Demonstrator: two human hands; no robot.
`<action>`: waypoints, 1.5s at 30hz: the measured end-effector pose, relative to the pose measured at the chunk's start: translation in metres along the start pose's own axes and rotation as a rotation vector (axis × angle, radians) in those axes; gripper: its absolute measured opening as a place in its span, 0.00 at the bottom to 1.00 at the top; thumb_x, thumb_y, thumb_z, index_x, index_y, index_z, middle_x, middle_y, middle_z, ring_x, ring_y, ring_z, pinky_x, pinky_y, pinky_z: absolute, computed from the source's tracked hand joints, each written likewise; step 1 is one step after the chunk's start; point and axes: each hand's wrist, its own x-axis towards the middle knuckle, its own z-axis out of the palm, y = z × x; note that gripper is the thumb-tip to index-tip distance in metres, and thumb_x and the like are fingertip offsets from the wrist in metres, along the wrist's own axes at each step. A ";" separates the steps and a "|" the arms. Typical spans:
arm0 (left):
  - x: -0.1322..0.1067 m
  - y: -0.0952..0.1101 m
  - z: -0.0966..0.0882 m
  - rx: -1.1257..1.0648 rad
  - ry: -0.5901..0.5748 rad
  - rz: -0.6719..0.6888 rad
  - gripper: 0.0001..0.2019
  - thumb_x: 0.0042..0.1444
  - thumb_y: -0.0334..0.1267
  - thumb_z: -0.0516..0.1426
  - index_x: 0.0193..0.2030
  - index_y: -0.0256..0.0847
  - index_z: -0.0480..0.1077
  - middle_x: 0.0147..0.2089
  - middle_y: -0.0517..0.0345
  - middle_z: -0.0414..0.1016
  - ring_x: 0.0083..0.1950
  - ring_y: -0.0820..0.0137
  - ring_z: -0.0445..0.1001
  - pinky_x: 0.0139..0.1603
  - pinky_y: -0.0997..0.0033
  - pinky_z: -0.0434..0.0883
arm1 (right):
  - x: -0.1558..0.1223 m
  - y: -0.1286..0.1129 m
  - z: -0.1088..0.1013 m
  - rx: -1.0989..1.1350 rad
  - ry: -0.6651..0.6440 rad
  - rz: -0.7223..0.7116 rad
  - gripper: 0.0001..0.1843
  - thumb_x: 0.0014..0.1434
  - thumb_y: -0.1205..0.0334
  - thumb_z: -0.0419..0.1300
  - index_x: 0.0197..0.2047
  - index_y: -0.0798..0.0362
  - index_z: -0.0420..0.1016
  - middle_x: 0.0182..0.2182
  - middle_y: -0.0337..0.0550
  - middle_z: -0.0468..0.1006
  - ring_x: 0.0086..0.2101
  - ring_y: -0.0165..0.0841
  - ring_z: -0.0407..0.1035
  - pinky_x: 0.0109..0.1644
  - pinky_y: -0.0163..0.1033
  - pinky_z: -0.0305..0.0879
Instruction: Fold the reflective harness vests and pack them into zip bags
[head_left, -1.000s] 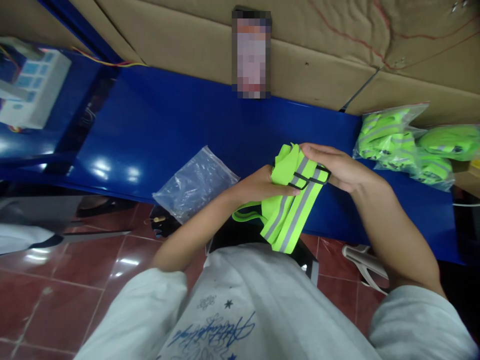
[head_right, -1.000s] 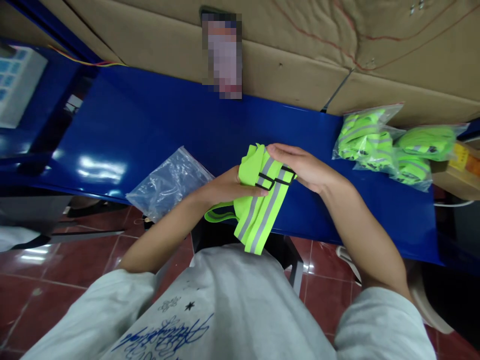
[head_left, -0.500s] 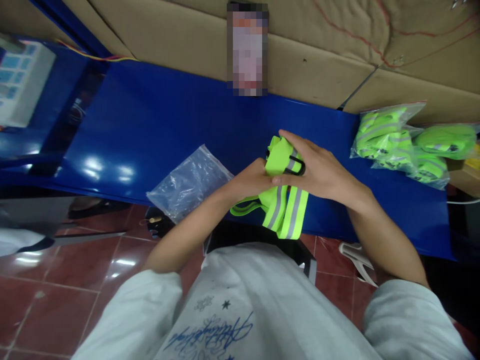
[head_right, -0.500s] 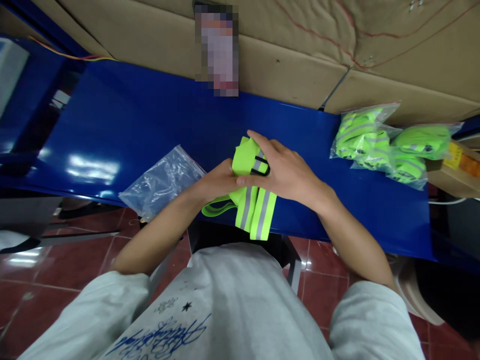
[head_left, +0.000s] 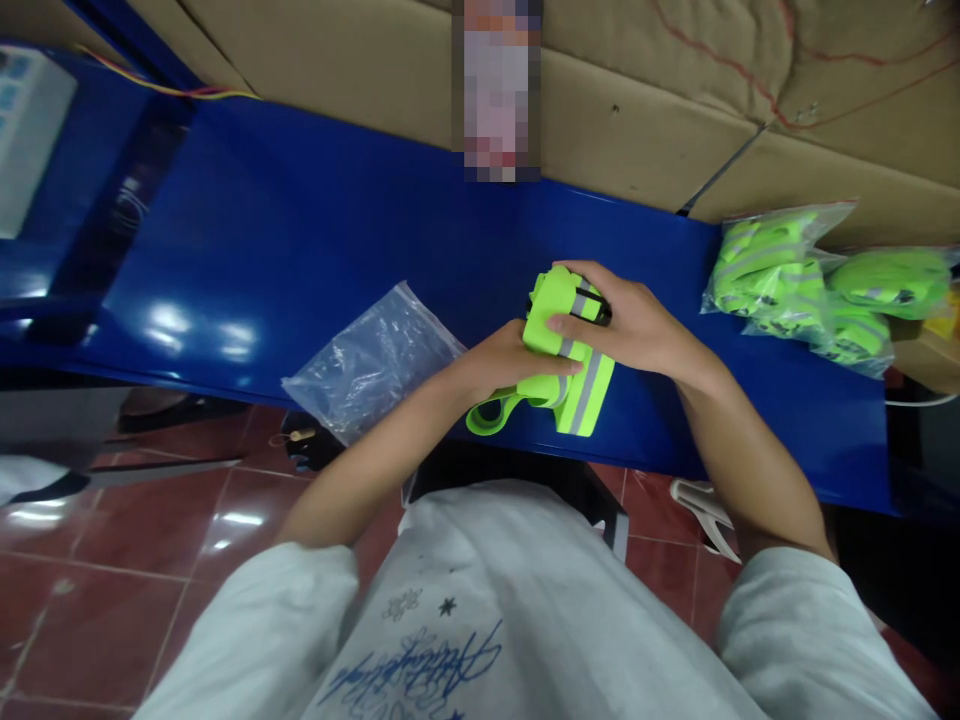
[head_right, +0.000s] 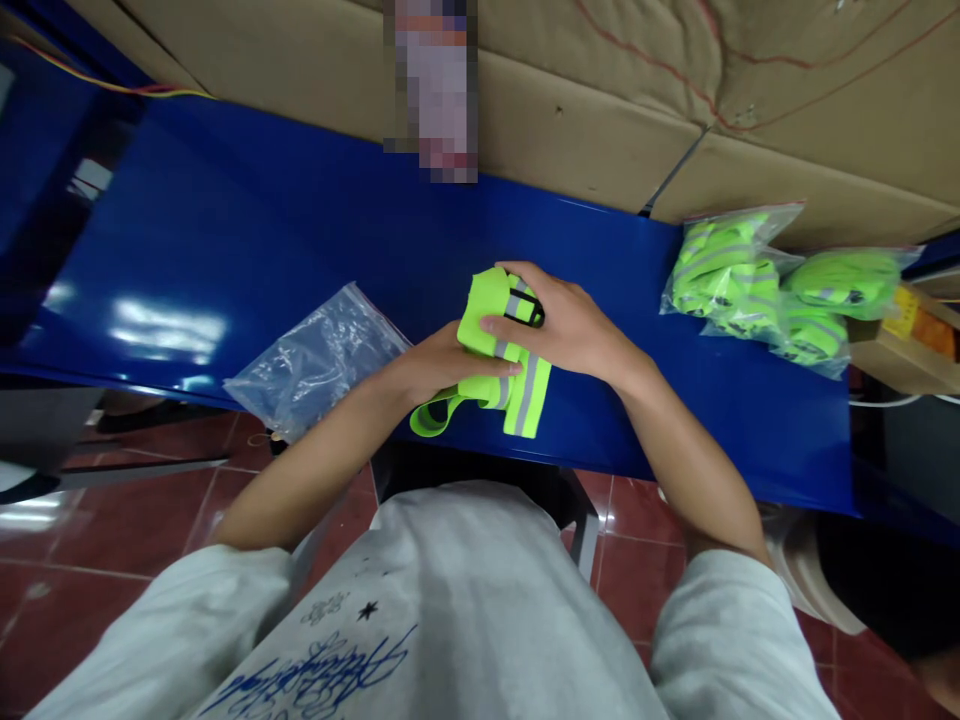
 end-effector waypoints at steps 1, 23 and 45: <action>-0.001 -0.001 -0.001 0.034 -0.008 0.028 0.24 0.45 0.40 0.75 0.49 0.37 0.79 0.40 0.54 0.82 0.37 0.68 0.79 0.37 0.70 0.75 | 0.000 0.001 -0.002 -0.011 -0.027 -0.040 0.39 0.64 0.35 0.63 0.69 0.49 0.70 0.61 0.50 0.77 0.57 0.48 0.73 0.64 0.54 0.68; -0.031 -0.001 0.011 0.009 -0.263 0.029 0.29 0.44 0.38 0.75 0.53 0.37 0.76 0.47 0.50 0.83 0.46 0.61 0.83 0.48 0.64 0.79 | -0.036 -0.016 0.004 0.780 -0.264 0.362 0.51 0.43 0.56 0.78 0.69 0.45 0.64 0.51 0.43 0.81 0.46 0.42 0.79 0.47 0.46 0.80; -0.024 0.020 0.011 0.222 -0.241 0.180 0.22 0.47 0.36 0.71 0.50 0.38 0.77 0.48 0.53 0.83 0.50 0.60 0.81 0.48 0.67 0.78 | -0.053 -0.051 -0.002 0.000 0.032 0.025 0.36 0.62 0.41 0.67 0.68 0.44 0.67 0.62 0.48 0.74 0.62 0.52 0.68 0.68 0.57 0.65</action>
